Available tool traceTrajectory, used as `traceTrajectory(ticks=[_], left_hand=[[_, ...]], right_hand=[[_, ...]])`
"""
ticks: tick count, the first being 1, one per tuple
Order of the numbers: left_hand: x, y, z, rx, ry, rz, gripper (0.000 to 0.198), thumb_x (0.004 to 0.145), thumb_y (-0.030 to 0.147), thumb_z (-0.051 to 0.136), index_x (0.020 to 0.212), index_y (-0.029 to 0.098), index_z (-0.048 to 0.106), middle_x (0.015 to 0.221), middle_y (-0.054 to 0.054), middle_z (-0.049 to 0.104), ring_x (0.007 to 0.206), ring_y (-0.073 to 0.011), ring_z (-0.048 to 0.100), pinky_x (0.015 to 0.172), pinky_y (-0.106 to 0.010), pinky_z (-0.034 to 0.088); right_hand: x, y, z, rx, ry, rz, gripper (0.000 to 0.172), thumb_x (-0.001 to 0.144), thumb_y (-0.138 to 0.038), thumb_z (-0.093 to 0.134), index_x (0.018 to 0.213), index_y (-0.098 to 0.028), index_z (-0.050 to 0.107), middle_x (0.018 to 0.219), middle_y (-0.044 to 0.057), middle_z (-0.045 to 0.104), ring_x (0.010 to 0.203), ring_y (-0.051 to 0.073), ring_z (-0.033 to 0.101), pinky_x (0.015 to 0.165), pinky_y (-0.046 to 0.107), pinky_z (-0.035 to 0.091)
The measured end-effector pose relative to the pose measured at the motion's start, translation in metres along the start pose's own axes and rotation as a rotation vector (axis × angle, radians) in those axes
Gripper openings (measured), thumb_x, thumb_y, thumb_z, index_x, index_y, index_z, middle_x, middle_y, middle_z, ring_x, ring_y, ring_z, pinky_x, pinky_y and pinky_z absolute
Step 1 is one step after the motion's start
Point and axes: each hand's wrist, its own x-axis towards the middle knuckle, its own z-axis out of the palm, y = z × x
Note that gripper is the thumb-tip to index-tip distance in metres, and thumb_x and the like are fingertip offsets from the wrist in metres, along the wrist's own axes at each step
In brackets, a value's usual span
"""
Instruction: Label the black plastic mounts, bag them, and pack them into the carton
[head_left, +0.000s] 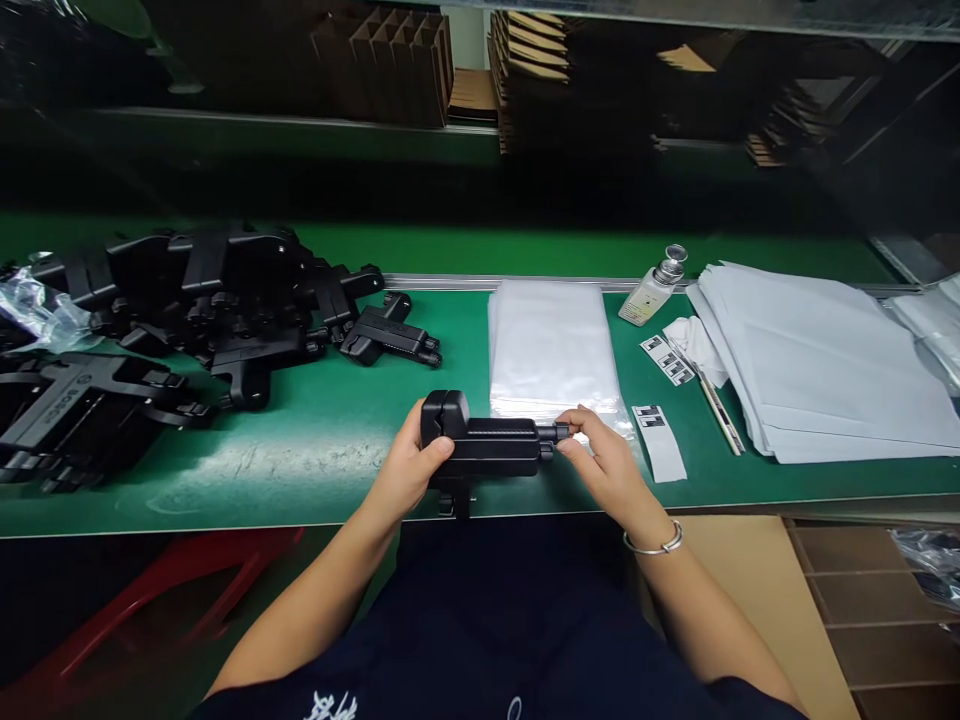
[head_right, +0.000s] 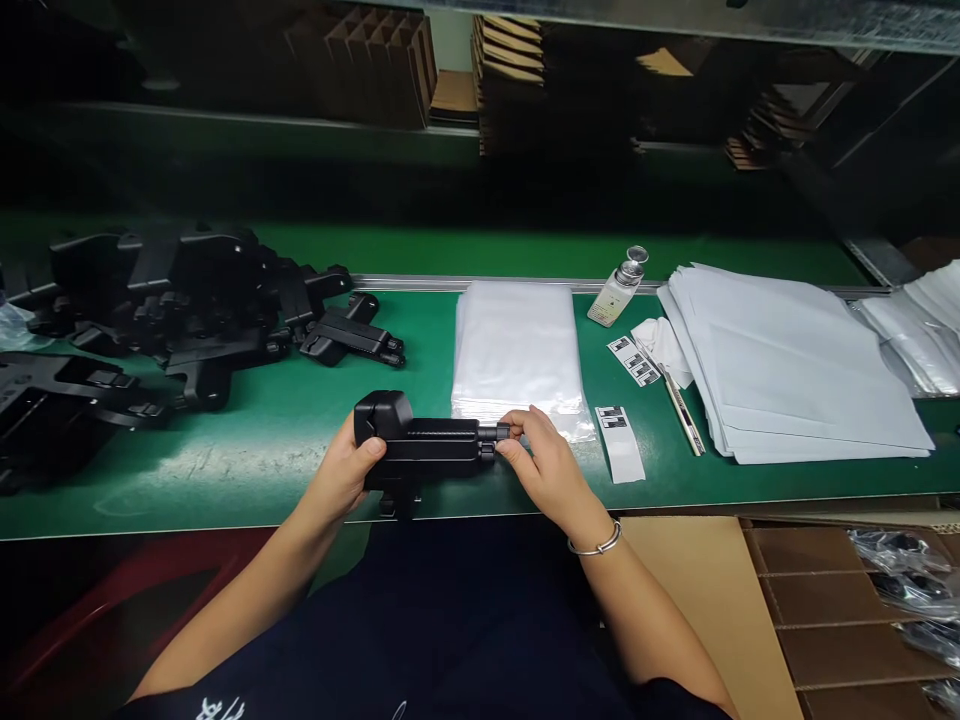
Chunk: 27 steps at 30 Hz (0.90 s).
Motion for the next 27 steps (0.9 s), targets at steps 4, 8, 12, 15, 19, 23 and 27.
traceTrajectory(ticks=[4,8,12,15,19,23,27], left_hand=[[-0.001,0.003,0.005,-0.040,0.003,-0.044,0.063,0.068,0.062,0.073,0.111,0.018,0.059,0.099,-0.005,0.062,0.093,-0.0217,0.058,0.079,-0.029,0.047],[-0.001,0.006,0.007,-0.064,0.032,-0.062,0.063,0.066,0.062,0.074,0.108,0.018,0.059,0.103,-0.007,0.064,0.102,-0.0251,0.059,0.086,-0.032,0.047],[-0.002,0.003,0.004,-0.015,0.031,-0.032,0.062,0.067,0.062,0.073,0.110,0.019,0.061,0.099,-0.006,0.064,0.097,-0.0243,0.060,0.084,-0.033,0.048],[-0.003,-0.002,-0.003,0.038,0.035,0.049,0.062,0.068,0.060,0.074,0.113,0.020,0.060,0.101,-0.005,0.063,0.095,-0.0226,0.059,0.082,-0.030,0.048],[-0.005,-0.005,-0.011,0.077,0.017,0.125,0.062,0.069,0.057,0.075,0.117,0.021,0.059,0.105,-0.005,0.062,0.096,-0.0219,0.059,0.083,-0.030,0.047],[-0.006,0.001,-0.010,0.103,0.045,0.064,0.064,0.068,0.061,0.073,0.115,0.020,0.059,0.103,-0.007,0.062,0.096,-0.0238,0.059,0.080,-0.030,0.048],[-0.007,0.008,-0.005,0.076,0.036,0.012,0.064,0.068,0.064,0.071,0.112,0.019,0.060,0.097,-0.006,0.061,0.095,-0.0240,0.059,0.082,-0.032,0.048]], right_hand=[[0.001,-0.001,0.001,0.020,0.028,0.023,0.020,0.095,-0.040,0.047,0.102,-0.024,0.058,0.086,0.002,0.062,0.084,0.020,0.061,0.112,0.051,0.036],[0.002,-0.002,0.000,0.042,0.040,0.055,0.020,0.094,-0.038,0.049,0.101,-0.022,0.059,0.088,0.004,0.063,0.085,0.020,0.061,0.091,0.040,0.050],[0.001,-0.003,-0.001,0.074,0.025,0.118,0.022,0.092,-0.038,0.051,0.103,-0.022,0.061,0.091,0.005,0.064,0.086,0.020,0.061,0.071,0.030,0.051],[-0.001,-0.002,0.000,0.146,-0.003,0.182,0.025,0.091,-0.038,0.052,0.108,-0.022,0.061,0.092,0.005,0.064,0.085,0.020,0.062,0.060,0.026,0.049],[-0.001,-0.002,0.003,0.198,-0.002,0.181,0.025,0.091,-0.037,0.054,0.111,-0.023,0.062,0.097,0.005,0.066,0.090,0.021,0.063,0.066,0.028,0.053],[-0.004,-0.002,0.004,0.188,0.023,0.146,0.025,0.091,-0.038,0.057,0.111,-0.025,0.063,0.102,0.006,0.067,0.094,0.022,0.064,0.070,0.031,0.056],[-0.006,-0.001,0.004,0.137,0.065,0.060,0.023,0.090,-0.037,0.059,0.109,-0.026,0.064,0.106,0.007,0.068,0.102,0.024,0.064,0.074,0.035,0.058]])
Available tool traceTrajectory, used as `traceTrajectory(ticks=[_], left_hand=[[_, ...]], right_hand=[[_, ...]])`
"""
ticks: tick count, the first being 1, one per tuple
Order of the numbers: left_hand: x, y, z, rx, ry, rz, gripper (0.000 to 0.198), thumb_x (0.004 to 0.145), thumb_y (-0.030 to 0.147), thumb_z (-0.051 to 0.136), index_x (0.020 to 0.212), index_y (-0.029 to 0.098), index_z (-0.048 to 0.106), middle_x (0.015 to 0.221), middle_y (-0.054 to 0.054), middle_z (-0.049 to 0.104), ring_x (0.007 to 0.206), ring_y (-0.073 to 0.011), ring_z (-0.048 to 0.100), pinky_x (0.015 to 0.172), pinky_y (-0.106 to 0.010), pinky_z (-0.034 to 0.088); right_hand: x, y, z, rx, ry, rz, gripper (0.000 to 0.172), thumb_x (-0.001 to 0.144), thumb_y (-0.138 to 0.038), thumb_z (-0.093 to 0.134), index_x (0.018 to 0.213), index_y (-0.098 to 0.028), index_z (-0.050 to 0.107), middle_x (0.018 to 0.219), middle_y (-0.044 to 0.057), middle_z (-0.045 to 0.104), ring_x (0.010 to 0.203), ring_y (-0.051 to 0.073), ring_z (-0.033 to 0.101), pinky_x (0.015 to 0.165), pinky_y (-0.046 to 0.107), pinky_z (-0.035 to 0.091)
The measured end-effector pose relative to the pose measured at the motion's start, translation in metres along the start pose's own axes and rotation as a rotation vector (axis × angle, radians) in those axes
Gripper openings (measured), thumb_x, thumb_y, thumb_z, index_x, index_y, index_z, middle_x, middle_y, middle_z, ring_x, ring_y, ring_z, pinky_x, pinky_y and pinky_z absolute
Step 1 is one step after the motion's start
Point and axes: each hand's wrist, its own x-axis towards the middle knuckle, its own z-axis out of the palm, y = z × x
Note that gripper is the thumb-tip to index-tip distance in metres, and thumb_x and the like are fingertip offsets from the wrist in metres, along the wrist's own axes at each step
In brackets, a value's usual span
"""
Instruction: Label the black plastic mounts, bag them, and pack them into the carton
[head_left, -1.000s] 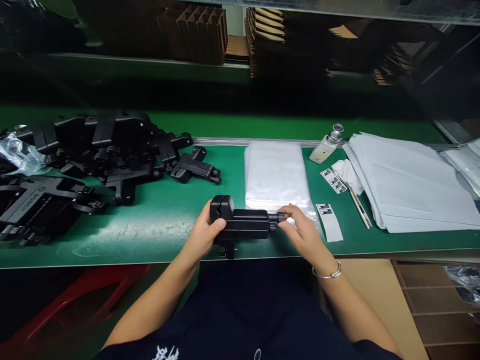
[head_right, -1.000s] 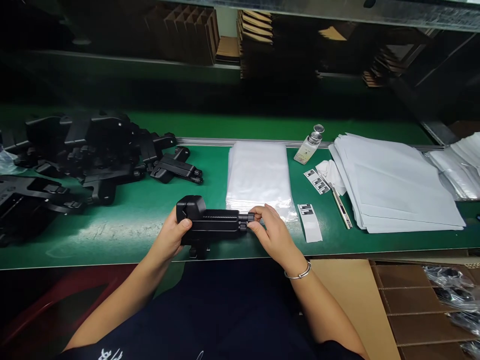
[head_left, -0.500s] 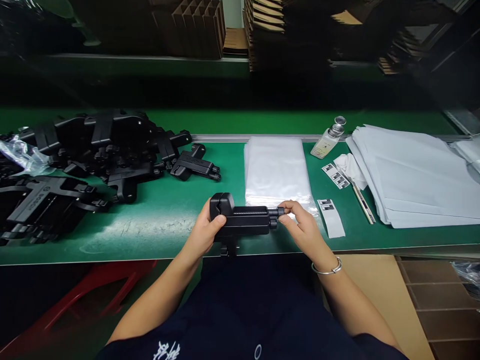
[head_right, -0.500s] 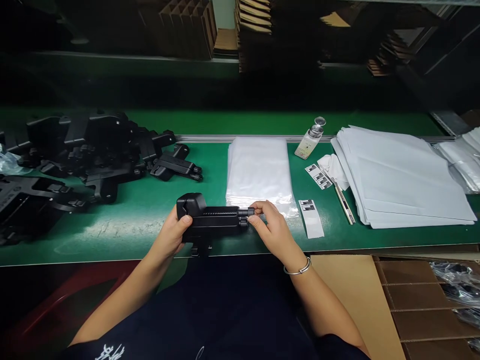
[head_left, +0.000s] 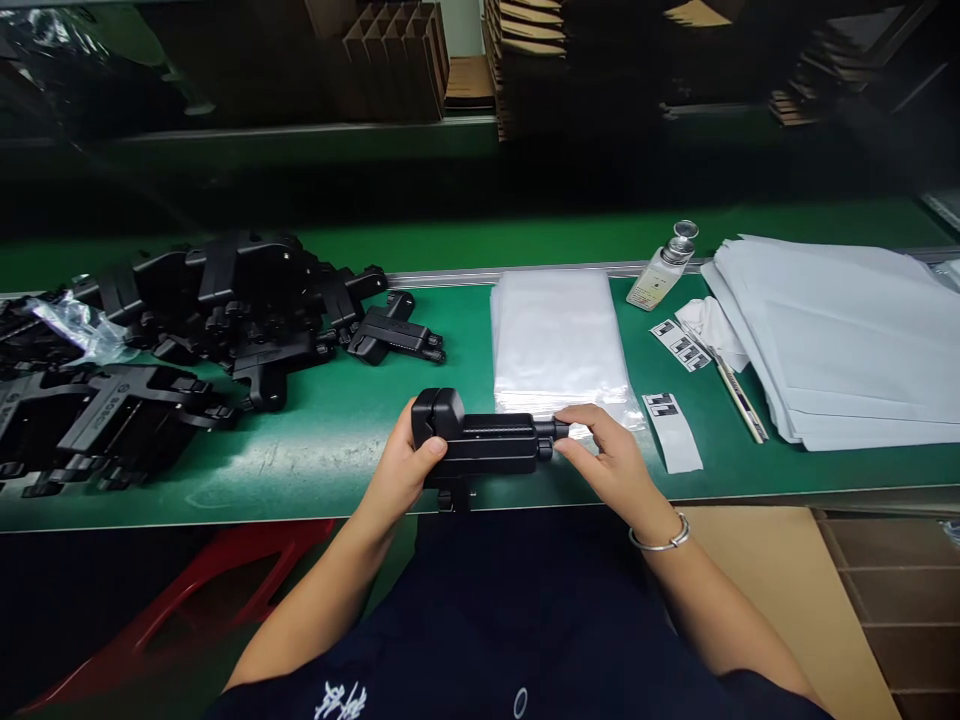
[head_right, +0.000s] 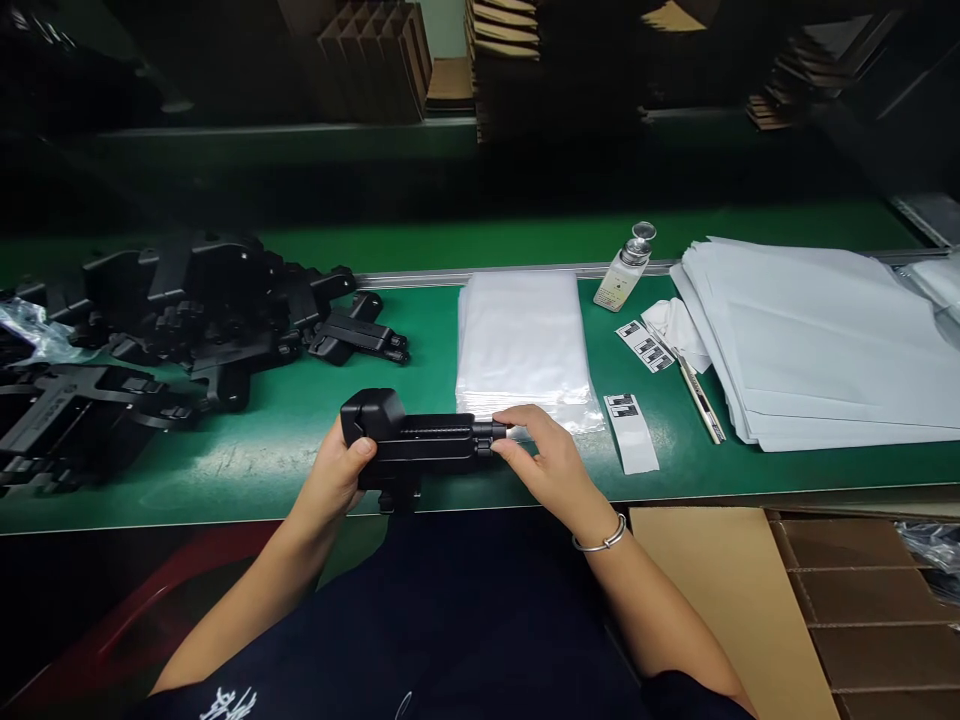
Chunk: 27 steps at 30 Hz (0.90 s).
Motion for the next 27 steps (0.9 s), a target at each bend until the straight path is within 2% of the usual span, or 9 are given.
traceTrajectory(ticks=[3,7,9,15,20,24,27], left_hand=[[-0.001,-0.002,-0.001,-0.002,0.001,0.015,0.064,0.068,0.064,0.072,0.113,0.020,0.060,0.098,-0.005,0.061,0.092,-0.0225,0.059,0.081,-0.031,0.048],[-0.002,-0.009,-0.004,0.030,0.001,0.045,0.068,0.065,0.063,0.074,0.117,0.021,0.060,0.102,-0.005,0.060,0.091,-0.0209,0.058,0.078,-0.028,0.048],[-0.002,-0.010,-0.004,0.021,-0.007,0.024,0.067,0.066,0.062,0.074,0.117,0.020,0.059,0.102,-0.005,0.060,0.092,-0.0214,0.058,0.079,-0.029,0.048],[0.002,-0.005,0.007,-0.090,0.020,-0.141,0.067,0.066,0.063,0.074,0.114,0.018,0.059,0.100,-0.006,0.066,0.092,-0.0236,0.064,0.077,-0.031,0.052],[0.005,0.003,0.015,-0.171,0.056,-0.246,0.068,0.061,0.062,0.078,0.110,0.017,0.061,0.093,-0.005,0.070,0.085,-0.0220,0.067,0.074,-0.030,0.053],[0.006,0.004,0.018,-0.191,0.071,-0.270,0.067,0.060,0.061,0.080,0.108,0.017,0.064,0.095,-0.006,0.071,0.091,-0.0239,0.067,0.077,-0.031,0.054],[0.006,0.004,0.021,-0.206,0.068,-0.295,0.066,0.060,0.060,0.080,0.108,0.017,0.065,0.098,-0.006,0.071,0.095,-0.0250,0.067,0.078,-0.031,0.054]], right_hand=[[0.000,0.001,-0.001,-0.027,0.002,-0.043,0.023,0.090,-0.038,0.058,0.109,-0.025,0.064,0.104,0.007,0.069,0.100,0.024,0.065,0.078,0.037,0.058],[0.002,0.002,-0.004,-0.002,-0.029,-0.001,0.024,0.092,-0.041,0.054,0.106,-0.023,0.063,0.089,0.004,0.069,0.082,0.020,0.067,0.075,0.034,0.056],[0.003,0.001,-0.004,0.016,-0.034,0.021,0.024,0.092,-0.040,0.053,0.105,-0.022,0.062,0.086,0.004,0.068,0.080,0.019,0.066,0.074,0.033,0.055],[0.005,0.005,0.001,0.094,-0.019,0.111,0.023,0.091,-0.040,0.054,0.100,-0.021,0.061,0.086,0.003,0.067,0.082,0.019,0.065,0.074,0.032,0.052],[0.006,0.012,0.003,0.176,-0.022,0.170,0.034,0.089,-0.039,0.056,0.118,-0.022,0.059,0.095,0.005,0.066,0.088,0.019,0.064,0.072,0.030,0.052],[0.007,0.014,0.001,0.163,-0.015,0.210,0.027,0.085,-0.039,0.059,0.105,-0.021,0.066,0.094,0.005,0.068,0.090,0.021,0.064,0.077,0.033,0.052],[0.009,0.014,0.000,0.145,0.001,0.222,0.027,0.086,-0.040,0.058,0.103,-0.021,0.066,0.094,0.005,0.068,0.091,0.021,0.063,0.082,0.036,0.050]])
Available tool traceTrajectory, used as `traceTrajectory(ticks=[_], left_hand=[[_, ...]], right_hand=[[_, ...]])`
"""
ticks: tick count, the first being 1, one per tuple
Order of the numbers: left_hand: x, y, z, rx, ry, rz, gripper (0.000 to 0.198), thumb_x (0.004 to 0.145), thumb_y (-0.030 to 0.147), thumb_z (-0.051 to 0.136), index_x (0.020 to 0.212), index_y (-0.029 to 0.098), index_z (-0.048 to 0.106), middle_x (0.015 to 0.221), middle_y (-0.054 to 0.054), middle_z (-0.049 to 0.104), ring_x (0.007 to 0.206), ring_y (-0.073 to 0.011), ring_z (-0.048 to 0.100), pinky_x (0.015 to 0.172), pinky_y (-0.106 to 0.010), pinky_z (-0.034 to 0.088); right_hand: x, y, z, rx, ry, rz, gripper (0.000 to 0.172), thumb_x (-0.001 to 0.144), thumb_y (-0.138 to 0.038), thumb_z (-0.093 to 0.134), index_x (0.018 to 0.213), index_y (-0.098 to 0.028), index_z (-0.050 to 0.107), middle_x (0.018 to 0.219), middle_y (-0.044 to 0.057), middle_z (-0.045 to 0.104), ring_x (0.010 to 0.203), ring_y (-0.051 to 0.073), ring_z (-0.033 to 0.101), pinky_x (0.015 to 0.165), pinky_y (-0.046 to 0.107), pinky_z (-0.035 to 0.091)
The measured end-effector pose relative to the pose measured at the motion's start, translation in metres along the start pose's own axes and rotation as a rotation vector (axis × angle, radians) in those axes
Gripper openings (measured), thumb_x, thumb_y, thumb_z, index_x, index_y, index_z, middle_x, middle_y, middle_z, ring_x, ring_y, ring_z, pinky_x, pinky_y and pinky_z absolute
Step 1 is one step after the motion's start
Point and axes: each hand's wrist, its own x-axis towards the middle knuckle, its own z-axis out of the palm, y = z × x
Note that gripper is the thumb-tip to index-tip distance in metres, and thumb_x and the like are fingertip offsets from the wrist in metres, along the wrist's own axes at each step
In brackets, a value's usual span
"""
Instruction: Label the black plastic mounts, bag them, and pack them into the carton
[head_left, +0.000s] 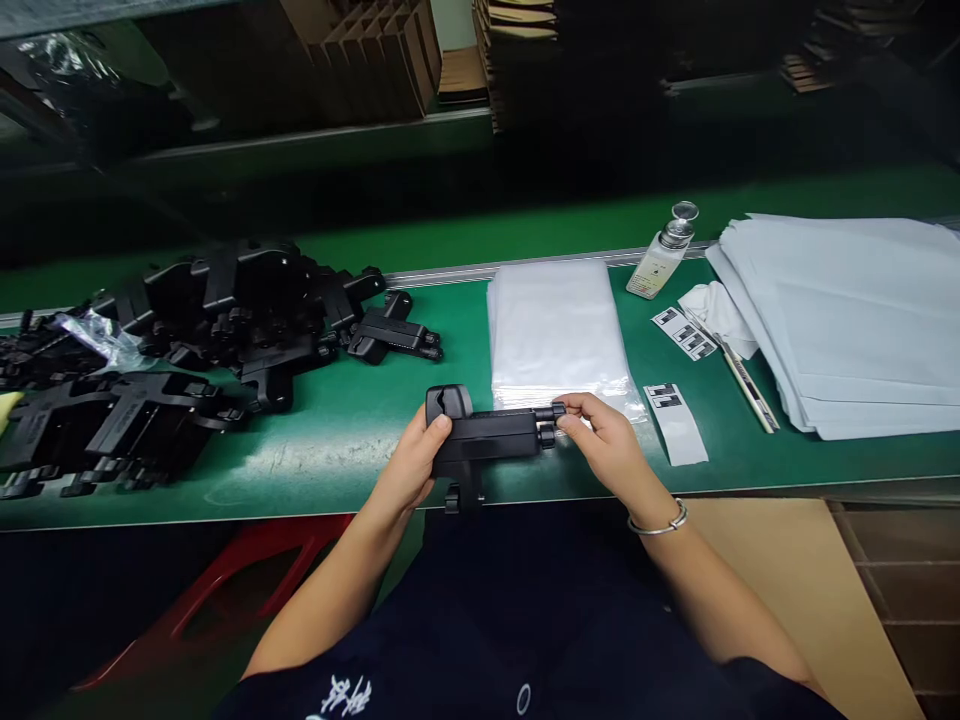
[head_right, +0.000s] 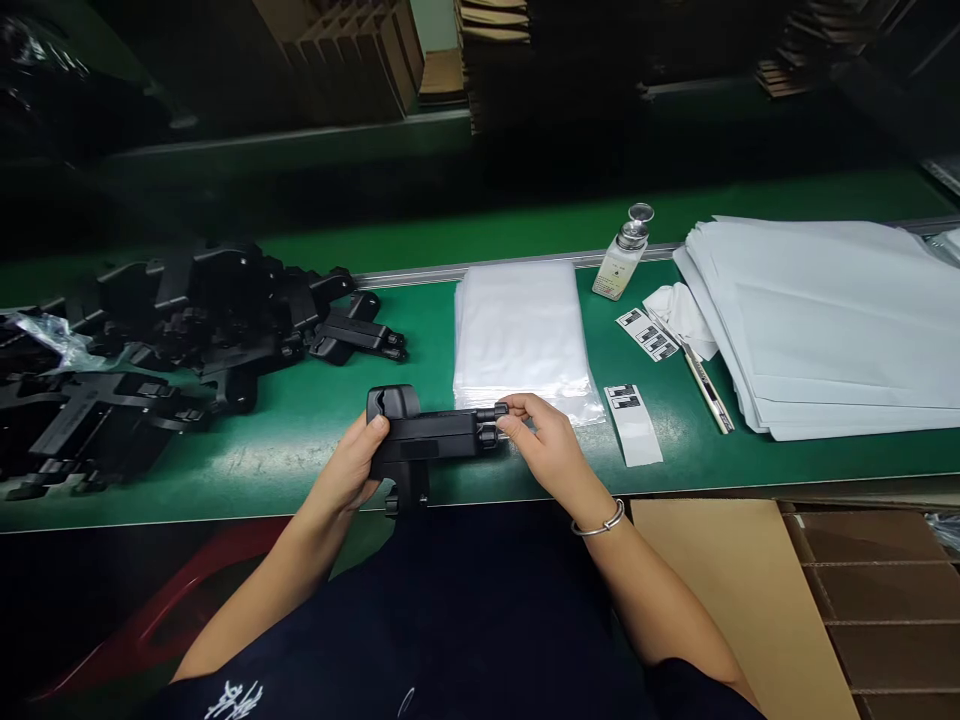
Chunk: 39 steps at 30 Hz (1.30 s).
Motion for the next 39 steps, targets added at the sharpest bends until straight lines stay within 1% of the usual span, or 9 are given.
traceTrajectory(ticks=[4,9,13,17,19,23,29,33,39], left_hand=[[0.000,0.000,0.002,0.018,-0.019,0.029,0.065,0.064,0.061,0.078,0.109,0.017,0.063,0.099,-0.007,0.070,0.094,-0.0244,0.066,0.078,-0.030,0.053],[-0.002,-0.003,-0.006,0.157,-0.044,0.259,0.061,0.071,0.062,0.072,0.113,0.019,0.061,0.101,-0.006,0.065,0.095,-0.0225,0.062,0.082,-0.030,0.049],[-0.003,-0.007,-0.015,0.259,-0.049,0.409,0.064,0.071,0.064,0.070,0.116,0.019,0.061,0.102,-0.006,0.062,0.094,-0.0220,0.059,0.081,-0.030,0.047],[-0.006,-0.005,-0.019,0.287,-0.084,0.463,0.061,0.071,0.062,0.071,0.115,0.021,0.061,0.098,-0.004,0.060,0.088,-0.0196,0.056,0.078,-0.028,0.046],[-0.007,-0.003,-0.020,0.286,-0.085,0.478,0.060,0.071,0.061,0.071,0.115,0.021,0.062,0.098,-0.004,0.059,0.088,-0.0191,0.055,0.078,-0.027,0.045],[-0.008,-0.002,-0.021,0.259,-0.074,0.451,0.060,0.072,0.061,0.070,0.115,0.021,0.062,0.100,-0.004,0.058,0.091,-0.0201,0.055,0.081,-0.028,0.045],[-0.004,0.003,-0.012,0.161,-0.051,0.270,0.059,0.071,0.060,0.072,0.114,0.020,0.062,0.101,-0.005,0.062,0.094,-0.0216,0.060,0.080,-0.029,0.048],[-0.003,0.009,-0.003,0.093,-0.014,0.155,0.061,0.066,0.061,0.075,0.108,0.018,0.063,0.093,-0.004,0.066,0.084,-0.0207,0.063,0.073,-0.029,0.051],[-0.002,0.014,0.003,0.090,-0.009,0.130,0.060,0.065,0.062,0.076,0.103,0.017,0.065,0.086,-0.004,0.067,0.080,-0.0208,0.064,0.067,-0.028,0.050]], right_hand=[[0.000,0.005,0.002,0.061,-0.014,0.019,0.028,0.089,-0.041,0.056,0.107,-0.022,0.065,0.099,0.005,0.066,0.093,0.021,0.061,0.086,0.037,0.049],[-0.003,0.017,0.004,0.213,-0.045,0.013,0.044,0.090,-0.045,0.056,0.129,-0.025,0.053,0.109,0.006,0.060,0.096,0.020,0.060,0.090,0.039,0.049],[-0.006,0.014,0.003,0.194,-0.052,-0.023,0.037,0.088,-0.040,0.061,0.122,-0.026,0.060,0.110,0.005,0.063,0.101,0.021,0.060,0.094,0.038,0.048],[-0.007,0.004,0.001,0.098,0.000,-0.113,0.024,0.087,-0.033,0.063,0.110,-0.027,0.068,0.103,0.003,0.067,0.098,0.020,0.062,0.095,0.038,0.048],[-0.008,0.000,0.001,0.053,0.010,-0.165,0.022,0.087,-0.033,0.062,0.107,-0.028,0.069,0.097,0.002,0.069,0.095,0.020,0.063,0.103,0.040,0.044],[-0.008,-0.004,0.001,0.020,0.024,-0.197,0.020,0.087,-0.034,0.062,0.103,-0.026,0.070,0.091,0.001,0.069,0.089,0.019,0.063,0.114,0.046,0.033],[-0.004,-0.007,0.005,0.143,0.009,-0.011,0.027,0.084,-0.038,0.062,0.104,-0.022,0.069,0.095,0.004,0.069,0.091,0.021,0.063,0.084,0.037,0.051],[-0.001,-0.008,0.005,0.172,0.009,-0.004,0.024,0.083,-0.038,0.063,0.099,-0.021,0.069,0.091,0.003,0.069,0.088,0.020,0.062,0.083,0.035,0.050],[0.000,-0.002,0.005,0.158,0.017,0.015,0.026,0.084,-0.043,0.063,0.097,-0.021,0.067,0.090,0.003,0.066,0.088,0.020,0.060,0.083,0.035,0.049]])
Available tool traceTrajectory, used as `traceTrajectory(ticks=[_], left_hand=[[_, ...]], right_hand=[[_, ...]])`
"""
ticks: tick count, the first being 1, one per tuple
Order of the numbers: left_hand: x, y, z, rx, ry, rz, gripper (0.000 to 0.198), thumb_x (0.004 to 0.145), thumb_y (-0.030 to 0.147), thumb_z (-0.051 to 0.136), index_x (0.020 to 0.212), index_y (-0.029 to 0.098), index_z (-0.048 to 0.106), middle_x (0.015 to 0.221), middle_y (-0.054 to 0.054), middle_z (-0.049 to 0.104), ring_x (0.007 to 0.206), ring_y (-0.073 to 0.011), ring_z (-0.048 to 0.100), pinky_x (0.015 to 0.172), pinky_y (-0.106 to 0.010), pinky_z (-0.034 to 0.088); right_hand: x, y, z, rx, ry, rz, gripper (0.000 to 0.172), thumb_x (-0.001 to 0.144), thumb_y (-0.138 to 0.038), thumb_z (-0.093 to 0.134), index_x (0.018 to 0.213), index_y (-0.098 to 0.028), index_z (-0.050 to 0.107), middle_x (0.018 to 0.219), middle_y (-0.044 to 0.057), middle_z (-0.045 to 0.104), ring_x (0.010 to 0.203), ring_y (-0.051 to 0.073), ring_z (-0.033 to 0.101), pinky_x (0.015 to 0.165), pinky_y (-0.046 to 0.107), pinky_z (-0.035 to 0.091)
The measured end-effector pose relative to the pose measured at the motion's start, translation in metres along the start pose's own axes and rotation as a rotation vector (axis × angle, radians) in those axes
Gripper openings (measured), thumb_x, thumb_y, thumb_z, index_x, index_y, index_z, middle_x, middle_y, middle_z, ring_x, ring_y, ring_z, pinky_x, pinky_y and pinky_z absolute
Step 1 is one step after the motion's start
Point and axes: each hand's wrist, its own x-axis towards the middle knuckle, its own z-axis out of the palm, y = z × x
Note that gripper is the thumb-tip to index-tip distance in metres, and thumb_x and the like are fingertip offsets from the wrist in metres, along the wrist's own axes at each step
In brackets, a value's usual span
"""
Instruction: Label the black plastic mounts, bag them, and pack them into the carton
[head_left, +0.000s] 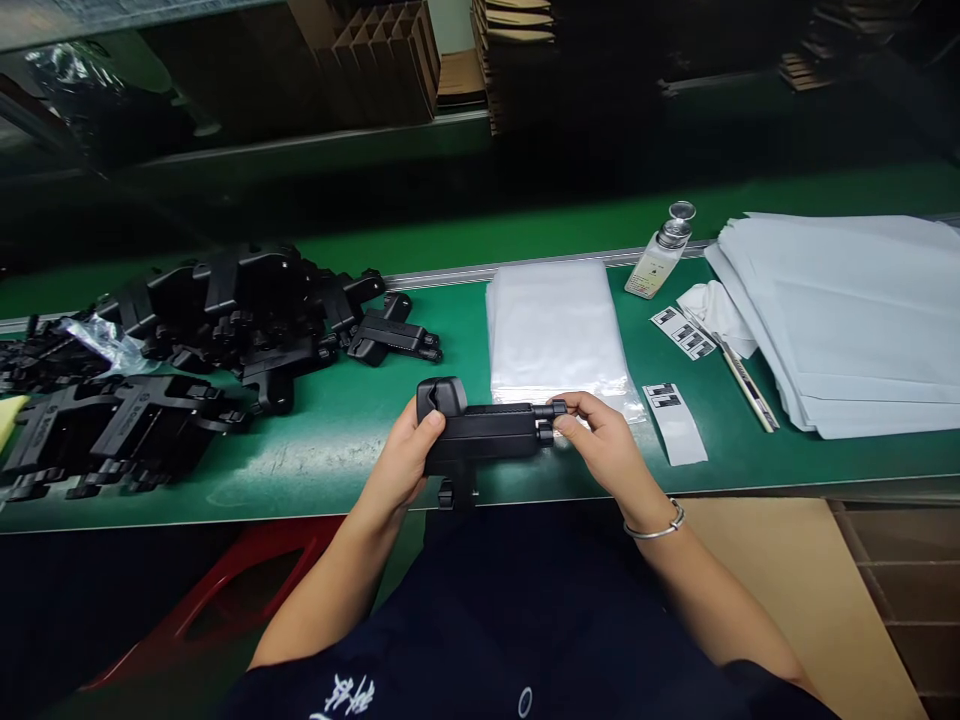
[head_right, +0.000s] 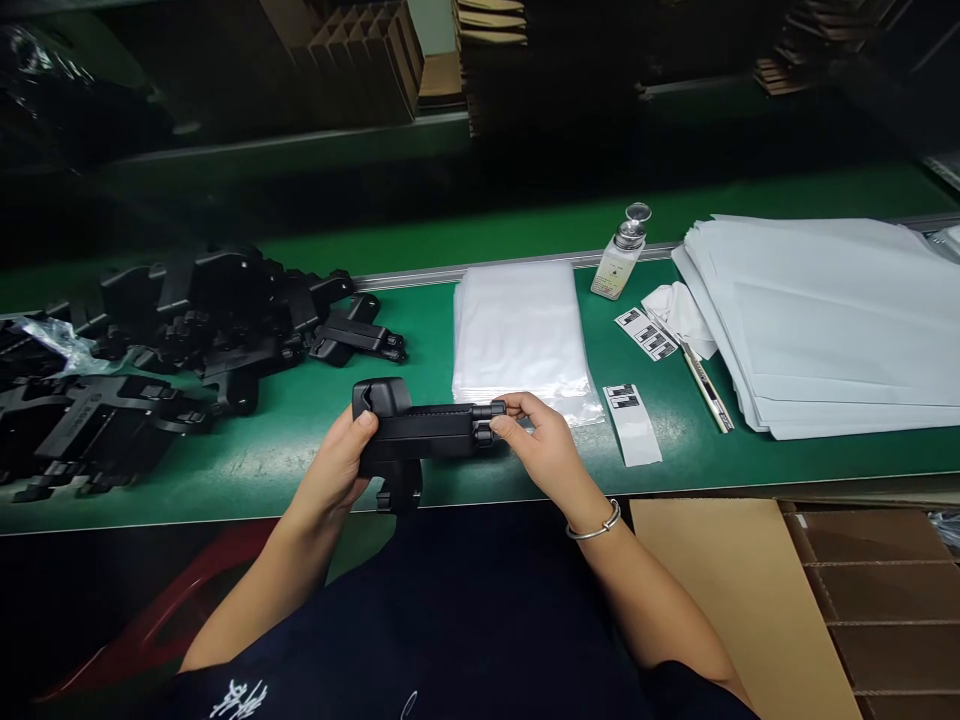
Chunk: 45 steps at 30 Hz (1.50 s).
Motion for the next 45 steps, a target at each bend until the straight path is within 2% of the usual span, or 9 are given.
traceTrajectory(ticks=[7,14,20,28,33,35,39,42,45], left_hand=[[0.000,0.001,-0.006,0.193,-0.063,0.205,0.053,0.075,0.059,0.070,0.110,0.020,0.063,0.098,-0.004,0.063,0.087,-0.0189,0.059,0.075,-0.027,0.047],[-0.006,0.005,-0.009,0.302,-0.081,0.291,0.057,0.075,0.060,0.069,0.114,0.020,0.060,0.100,-0.006,0.062,0.090,-0.0217,0.059,0.077,-0.030,0.047],[-0.004,0.004,-0.009,0.277,-0.080,0.233,0.051,0.078,0.061,0.065,0.109,0.021,0.062,0.096,-0.004,0.061,0.085,-0.0192,0.056,0.074,-0.028,0.045],[-0.002,0.008,-0.002,0.267,-0.048,0.184,0.056,0.074,0.065,0.066,0.106,0.018,0.063,0.090,-0.004,0.062,0.080,-0.0200,0.057,0.068,-0.028,0.046],[-0.002,0.010,-0.001,0.165,-0.031,0.138,0.056,0.071,0.064,0.070,0.102,0.018,0.063,0.086,-0.004,0.062,0.074,-0.0175,0.057,0.063,-0.027,0.046],[-0.002,0.009,0.000,0.121,-0.021,0.119,0.057,0.069,0.064,0.071,0.101,0.018,0.063,0.086,-0.004,0.063,0.073,-0.0170,0.058,0.061,-0.026,0.046],[0.000,0.009,0.001,0.097,-0.009,0.111,0.058,0.068,0.063,0.073,0.100,0.017,0.063,0.087,-0.005,0.065,0.076,-0.0185,0.061,0.059,-0.025,0.046],[0.001,0.008,0.002,0.087,-0.016,0.110,0.057,0.067,0.063,0.074,0.099,0.017,0.064,0.084,-0.004,0.065,0.073,-0.0167,0.060,0.059,-0.025,0.046],[0.002,0.007,0.003,0.066,-0.021,0.095,0.057,0.066,0.063,0.075,0.098,0.017,0.064,0.085,-0.003,0.065,0.070,-0.0151,0.058,0.059,-0.024,0.046]], right_hand=[[-0.001,0.010,0.001,0.204,-0.038,0.031,0.047,0.085,-0.060,0.058,0.111,-0.022,0.064,0.095,0.006,0.066,0.085,0.019,0.063,0.082,0.036,0.053],[0.000,0.014,0.001,0.160,0.013,0.034,0.039,0.081,-0.053,0.066,0.104,-0.022,0.070,0.089,0.004,0.066,0.084,0.019,0.061,0.081,0.036,0.051],[0.000,0.012,0.002,0.205,0.005,0.060,0.036,0.080,-0.051,0.068,0.099,-0.020,0.070,0.084,0.003,0.067,0.080,0.018,0.062,0.080,0.036,0.051],[-0.001,0.010,0.003,0.192,0.011,0.053,0.037,0.081,-0.053,0.066,0.097,-0.019,0.069,0.085,0.004,0.068,0.080,0.018,0.063,0.081,0.036,0.052],[-0.003,0.013,-0.002,0.176,-0.018,0.028,0.047,0.080,-0.051,0.068,0.117,-0.021,0.061,0.092,0.004,0.066,0.085,0.018,0.062,0.081,0.035,0.050],[-0.004,0.014,-0.004,0.150,-0.089,0.036,0.046,0.079,-0.052,0.069,0.111,-0.020,0.063,0.090,0.004,0.066,0.084,0.019,0.062,0.080,0.035,0.050],[-0.004,0.014,-0.001,0.116,-0.255,0.049,0.044,0.085,-0.061,0.057,0.083,-0.018,0.065,0.081,0.005,0.067,0.079,0.020,0.063,0.077,0.036,0.052],[-0.004,0.014,0.004,0.142,-0.236,0.060,0.046,0.087,-0.063,0.053,0.083,-0.018,0.064,0.081,0.006,0.068,0.078,0.020,0.064,0.075,0.035,0.053],[-0.004,0.013,0.006,0.169,-0.125,0.034,0.041,0.087,-0.058,0.057,0.098,-0.020,0.065,0.083,0.004,0.067,0.078,0.018,0.063,0.075,0.033,0.052]])
